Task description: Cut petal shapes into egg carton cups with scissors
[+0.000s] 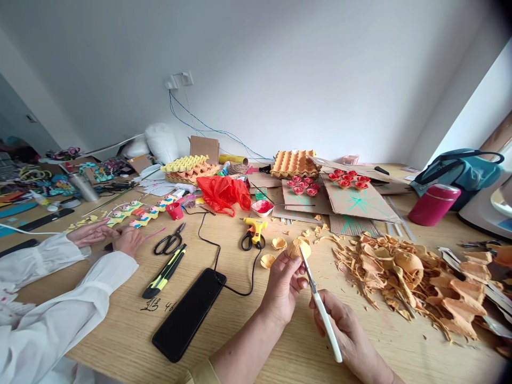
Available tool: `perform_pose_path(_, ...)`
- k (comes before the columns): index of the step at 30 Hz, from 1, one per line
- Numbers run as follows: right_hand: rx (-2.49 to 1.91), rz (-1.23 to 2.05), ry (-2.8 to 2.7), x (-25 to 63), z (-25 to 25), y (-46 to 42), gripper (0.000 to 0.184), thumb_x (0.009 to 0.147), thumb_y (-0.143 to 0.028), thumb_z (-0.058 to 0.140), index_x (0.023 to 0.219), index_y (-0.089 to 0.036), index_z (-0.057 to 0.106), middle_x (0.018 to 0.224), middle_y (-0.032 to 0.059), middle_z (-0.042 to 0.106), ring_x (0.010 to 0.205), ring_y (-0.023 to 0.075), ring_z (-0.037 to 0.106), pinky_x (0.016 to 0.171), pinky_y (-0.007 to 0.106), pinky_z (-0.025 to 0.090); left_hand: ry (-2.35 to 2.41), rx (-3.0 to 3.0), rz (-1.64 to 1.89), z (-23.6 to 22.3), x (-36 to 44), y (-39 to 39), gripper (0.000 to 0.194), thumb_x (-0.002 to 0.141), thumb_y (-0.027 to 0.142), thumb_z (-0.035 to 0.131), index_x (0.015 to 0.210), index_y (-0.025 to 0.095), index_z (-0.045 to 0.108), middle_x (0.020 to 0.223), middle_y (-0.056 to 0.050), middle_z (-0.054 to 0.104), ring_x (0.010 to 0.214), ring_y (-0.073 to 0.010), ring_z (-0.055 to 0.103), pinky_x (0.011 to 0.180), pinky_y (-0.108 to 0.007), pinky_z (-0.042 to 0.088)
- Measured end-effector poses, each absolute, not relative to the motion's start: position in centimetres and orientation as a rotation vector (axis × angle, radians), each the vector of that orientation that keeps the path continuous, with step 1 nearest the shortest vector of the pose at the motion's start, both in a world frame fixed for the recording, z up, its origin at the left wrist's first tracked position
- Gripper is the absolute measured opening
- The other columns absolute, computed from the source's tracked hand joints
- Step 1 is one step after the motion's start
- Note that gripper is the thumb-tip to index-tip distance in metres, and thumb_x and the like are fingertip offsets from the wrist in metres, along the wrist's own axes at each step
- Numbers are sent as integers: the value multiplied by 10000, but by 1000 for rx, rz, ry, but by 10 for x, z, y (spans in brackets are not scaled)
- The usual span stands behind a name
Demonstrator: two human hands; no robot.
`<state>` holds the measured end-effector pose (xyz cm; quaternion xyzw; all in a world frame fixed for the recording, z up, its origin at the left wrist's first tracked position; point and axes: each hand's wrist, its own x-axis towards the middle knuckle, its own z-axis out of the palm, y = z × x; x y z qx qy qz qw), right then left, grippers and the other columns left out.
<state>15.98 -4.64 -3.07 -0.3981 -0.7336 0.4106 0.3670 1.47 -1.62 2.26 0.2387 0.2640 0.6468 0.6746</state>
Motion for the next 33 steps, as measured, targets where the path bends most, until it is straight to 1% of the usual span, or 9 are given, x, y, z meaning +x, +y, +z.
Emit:
perform_pose_path(4,-1025,1048,-1864,159,-28,-48,364,985,-501,384,804,-207,500,613,-44,418,536,119,362,494,249,326,580,538,1455,25,14,-17,291,707,323,815,868,156,639,696,25,502,619,-62,437,478,-148,357)
perform_pose_path(9,-1019,909,-1865,156,-22,-48,378,978,-480,399,738,-204,491,622,-32,434,558,125,390,516,250,360,607,611,1444,25,15,-16,321,702,324,821,895,160,624,713,31,511,604,-55,433,474,-146,348)
perform_pose_path(13,-1023,860,-1883,154,-18,-48,371,974,-464,409,716,-205,477,621,-33,425,568,128,389,525,249,365,688,657,1465,27,16,-15,335,661,315,841,832,141,611,673,51,486,536,-32,389,449,-146,317)
perform_pose_path(18,-1024,936,-1902,156,-18,-50,356,976,-458,413,732,-207,478,618,-36,432,548,123,392,516,250,357,729,697,1532,30,19,-16,320,673,338,814,773,139,583,638,51,505,485,-24,386,439,-155,307)
perform_pose_path(22,-1032,968,-1894,157,-18,-51,354,979,-458,411,746,-206,494,612,-39,435,534,120,396,509,250,357,732,727,1535,32,19,-18,311,689,345,800,783,143,584,651,49,519,485,-25,408,440,-156,329)
perform_pose_path(25,-1010,947,-1903,159,-19,-49,352,980,-457,410,750,-206,500,610,-36,449,543,125,417,518,250,373,718,736,1529,33,16,-17,326,690,347,809,843,147,601,668,47,530,514,-37,439,454,-158,367)
perform_pose_path(30,-985,903,-1992,168,-21,-41,316,964,-420,456,746,-204,532,637,-18,512,588,141,475,565,256,424,695,779,1622,28,5,-7,325,712,363,798,873,153,610,584,62,494,525,-61,467,480,-171,407)
perform_pose_path(33,-992,813,-2003,175,-18,-36,309,942,-401,490,712,-203,548,660,1,563,619,155,509,605,272,450,730,856,1678,22,0,0,316,722,362,786,883,162,601,613,56,514,549,-70,479,516,-188,435)
